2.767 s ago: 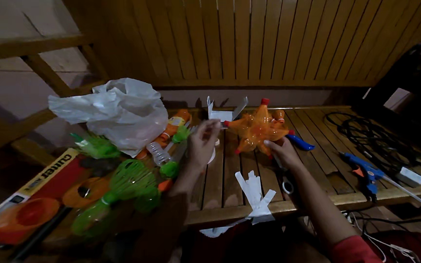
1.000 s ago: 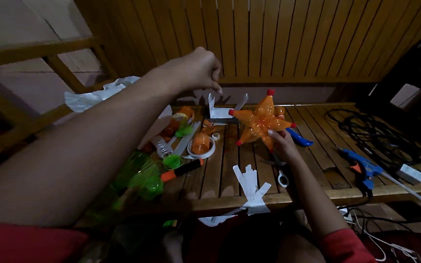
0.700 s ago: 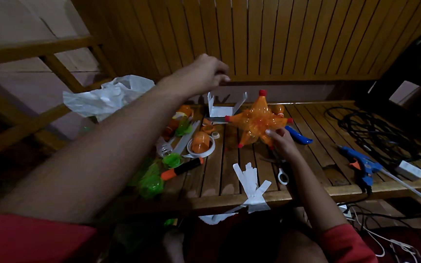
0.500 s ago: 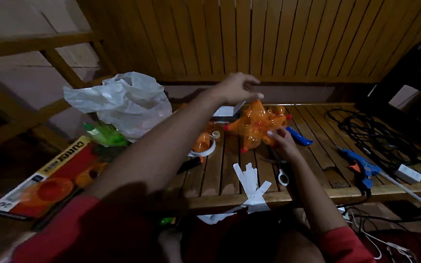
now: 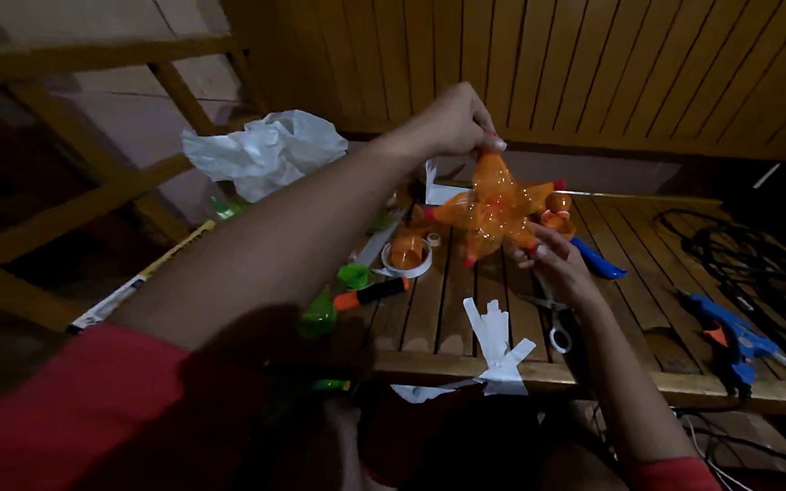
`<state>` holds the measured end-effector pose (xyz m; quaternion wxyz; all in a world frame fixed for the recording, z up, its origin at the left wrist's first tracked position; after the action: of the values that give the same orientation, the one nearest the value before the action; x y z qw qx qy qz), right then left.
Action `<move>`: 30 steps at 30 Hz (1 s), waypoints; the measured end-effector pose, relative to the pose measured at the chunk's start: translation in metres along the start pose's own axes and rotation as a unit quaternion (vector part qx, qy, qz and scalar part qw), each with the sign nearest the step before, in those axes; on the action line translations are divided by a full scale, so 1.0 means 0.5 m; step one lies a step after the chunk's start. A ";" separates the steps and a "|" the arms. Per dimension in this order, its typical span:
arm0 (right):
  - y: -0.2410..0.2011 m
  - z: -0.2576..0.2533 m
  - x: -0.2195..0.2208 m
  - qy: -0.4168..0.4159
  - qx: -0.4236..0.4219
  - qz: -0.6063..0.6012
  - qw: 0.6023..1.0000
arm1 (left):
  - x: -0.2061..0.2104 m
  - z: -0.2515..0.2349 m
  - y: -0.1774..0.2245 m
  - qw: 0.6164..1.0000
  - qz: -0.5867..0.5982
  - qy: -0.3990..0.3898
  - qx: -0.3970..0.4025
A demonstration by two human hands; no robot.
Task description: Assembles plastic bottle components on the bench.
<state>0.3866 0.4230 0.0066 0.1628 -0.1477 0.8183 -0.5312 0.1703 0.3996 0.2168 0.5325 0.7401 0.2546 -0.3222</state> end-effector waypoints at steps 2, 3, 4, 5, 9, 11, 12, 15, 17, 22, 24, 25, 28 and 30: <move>-0.009 0.000 0.002 0.012 -0.013 -0.002 1.000 | -0.011 0.012 -0.004 1.000 0.014 0.011 -0.020; -0.012 0.001 0.003 0.024 -0.019 -0.006 1.000 | -0.015 0.016 -0.009 0.999 0.025 0.012 -0.028; -0.015 0.002 0.004 0.039 -0.027 -0.012 0.999 | -0.018 0.018 -0.016 0.998 0.041 0.012 -0.037; -0.018 0.004 0.005 0.057 -0.034 -0.017 0.998 | -0.018 0.020 -0.023 0.997 0.061 0.016 -0.049; -0.048 0.019 0.000 0.101 -0.064 -0.015 0.993 | -0.010 0.024 -0.052 0.984 0.138 0.027 -0.111; -0.067 0.031 -0.005 0.113 -0.083 -0.010 0.990 | 0.001 0.033 -0.059 0.972 0.183 0.015 -0.143; -0.075 0.038 -0.006 0.116 -0.086 -0.010 0.989 | 0.006 0.040 -0.063 0.968 0.198 0.008 -0.152; -0.076 0.055 0.002 0.111 -0.065 -0.016 0.992 | -0.018 0.076 -0.071 0.978 0.152 -0.012 -0.140; -0.057 0.066 0.012 0.110 -0.028 -0.006 0.993 | -0.068 0.128 -0.074 0.989 0.093 0.009 -0.114; -0.016 0.084 0.023 0.100 0.021 0.073 0.992 | -0.218 0.341 -0.145 0.982 -0.017 0.186 -0.007; -0.011 0.089 0.025 0.097 0.034 0.089 0.991 | -0.248 0.447 -0.209 0.958 -0.050 0.278 -0.047; -0.008 0.092 0.026 0.096 0.039 0.099 0.990 | -0.255 0.497 -0.248 0.945 -0.063 0.312 -0.076; -0.010 0.104 0.031 0.092 0.071 0.151 0.982 | -0.242 0.625 -0.369 0.912 -0.057 0.380 -0.143; -0.013 0.113 0.028 0.090 0.094 0.197 0.972 | -0.215 0.687 -0.423 0.909 -0.060 0.378 -0.165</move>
<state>0.3983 0.3684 -0.0107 0.2032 0.0808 0.7892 -0.5739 -0.1237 0.1330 0.0879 0.4901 0.6914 0.5308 -0.0029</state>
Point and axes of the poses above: each hand's wrist, its own z-axis away from the middle knuckle, its own x-axis out of the palm, y = z × x, the point moved 3 cm from there along -z, towards the middle knuckle, and after that the axes turned 5 degrees about z, right-handed, at the moved point
